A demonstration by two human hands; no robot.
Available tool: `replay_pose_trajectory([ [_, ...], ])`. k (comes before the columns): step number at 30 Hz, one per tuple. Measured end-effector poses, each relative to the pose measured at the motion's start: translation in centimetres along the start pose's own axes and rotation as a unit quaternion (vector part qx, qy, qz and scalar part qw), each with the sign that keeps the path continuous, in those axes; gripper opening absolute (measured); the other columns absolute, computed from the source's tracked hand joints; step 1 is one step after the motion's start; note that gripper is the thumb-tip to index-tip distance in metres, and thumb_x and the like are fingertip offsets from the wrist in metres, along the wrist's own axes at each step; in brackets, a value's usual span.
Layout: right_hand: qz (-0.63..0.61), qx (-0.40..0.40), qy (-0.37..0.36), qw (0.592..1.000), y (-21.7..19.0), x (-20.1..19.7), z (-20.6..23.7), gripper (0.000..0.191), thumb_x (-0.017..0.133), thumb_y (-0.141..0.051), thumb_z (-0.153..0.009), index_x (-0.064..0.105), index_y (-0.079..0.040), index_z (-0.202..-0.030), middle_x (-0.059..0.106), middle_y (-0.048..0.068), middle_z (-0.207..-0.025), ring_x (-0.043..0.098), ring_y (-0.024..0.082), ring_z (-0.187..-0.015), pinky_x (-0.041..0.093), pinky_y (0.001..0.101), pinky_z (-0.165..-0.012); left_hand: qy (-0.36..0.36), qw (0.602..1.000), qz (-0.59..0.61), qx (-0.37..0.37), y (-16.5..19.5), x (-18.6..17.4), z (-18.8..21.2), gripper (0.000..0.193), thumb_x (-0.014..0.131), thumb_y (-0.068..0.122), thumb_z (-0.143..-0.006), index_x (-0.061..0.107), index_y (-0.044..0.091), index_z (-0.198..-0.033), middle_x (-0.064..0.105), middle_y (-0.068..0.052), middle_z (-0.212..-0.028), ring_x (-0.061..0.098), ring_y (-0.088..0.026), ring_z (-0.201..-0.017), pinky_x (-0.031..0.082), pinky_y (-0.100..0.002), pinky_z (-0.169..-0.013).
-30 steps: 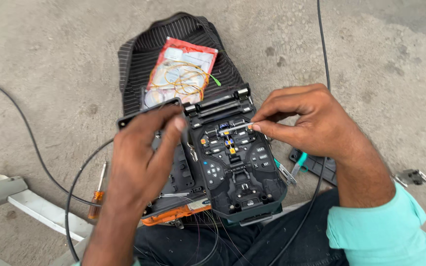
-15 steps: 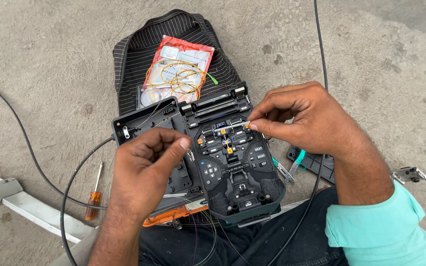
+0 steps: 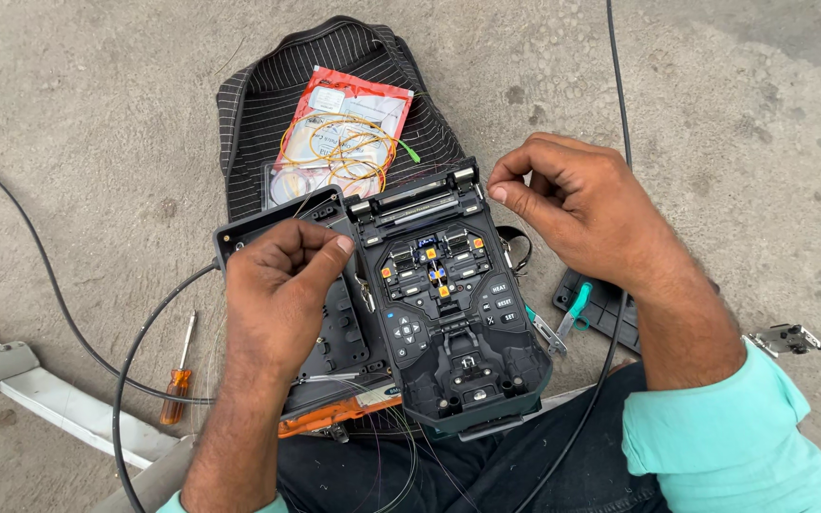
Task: The person sits on the ground and splices a fiber optic cable. They strip the cable jacket, place the fiber into a fusion splicer, operate the splicer, handle a fiber cleaver, and arrange the stripped fiber strands and protective sleeves in the splice tray.
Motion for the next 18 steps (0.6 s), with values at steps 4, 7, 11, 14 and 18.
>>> replay_pose_trajectory([
  [4, 0.013, 0.004, 0.005, 1.0, 0.4, 0.1, -0.1, 0.012, 0.075, -0.013, -0.096, 0.072, -0.003, -0.102, 0.065, 0.002, -0.079, 0.055, 0.007, -0.065, 0.046, 0.0257, -0.057, 0.005, 1.0, 0.0, -0.005, -0.5, -0.1, -0.5, 0.01, 0.072, 0.01, -0.091, 0.073, 0.0, -0.088, 0.07, 0.001, -0.073, 0.057, -0.002, -0.064, 0.045, -0.021, -0.058],
  [7, 0.014, 0.004, 0.005, 1.0, 0.5, 0.2, -0.2, 0.012, 0.075, -0.013, -0.096, 0.073, -0.003, -0.102, 0.066, 0.002, -0.079, 0.055, 0.007, -0.064, 0.047, 0.0259, -0.056, 0.007, 1.0, -0.006, -0.006, -0.7, -0.2, -0.7, 0.01, 0.072, 0.01, -0.09, 0.073, 0.0, -0.088, 0.07, 0.001, -0.073, 0.057, -0.002, -0.064, 0.046, -0.021, -0.059],
  [11, 0.004, 0.016, 0.0, 1.0, 0.9, 0.6, -0.2, 0.012, 0.075, -0.014, -0.096, 0.073, -0.004, -0.102, 0.067, 0.002, -0.077, 0.055, 0.007, -0.064, 0.047, 0.0259, -0.056, 0.0, 1.0, -0.003, -0.015, -1.1, 0.0, -0.8, 0.01, 0.072, 0.01, -0.09, 0.073, 0.0, -0.087, 0.069, 0.0, -0.073, 0.057, -0.002, -0.064, 0.046, -0.021, -0.058],
  [14, 0.005, 0.023, 0.0, 1.0, 1.2, 0.6, -0.2, 0.013, 0.075, -0.014, -0.095, 0.073, -0.003, -0.102, 0.067, 0.001, -0.077, 0.055, 0.007, -0.064, 0.047, 0.026, -0.056, 0.0, 1.0, -0.015, -0.016, -1.2, 0.0, -0.8, 0.011, 0.072, 0.011, -0.09, 0.073, 0.001, -0.086, 0.069, 0.0, -0.071, 0.057, -0.002, -0.063, 0.046, -0.021, -0.058],
  [18, 0.012, 0.025, 0.002, 1.0, 1.3, 0.6, -0.1, 0.013, 0.076, -0.014, -0.094, 0.074, -0.003, -0.102, 0.067, 0.001, -0.075, 0.055, 0.007, -0.064, 0.047, 0.0261, -0.057, 0.007, 1.0, -0.019, -0.022, -1.5, 0.0, -0.9, 0.011, 0.072, 0.011, -0.09, 0.073, 0.001, -0.085, 0.067, 0.001, -0.069, 0.055, -0.002, -0.061, 0.045, -0.022, -0.055],
])
Point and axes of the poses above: each hand's wrist, its own z-axis away from the middle knuckle, its own x-axis out of the palm, y = z × x, the point moved 10 cm from there along -z, towards the middle knuckle
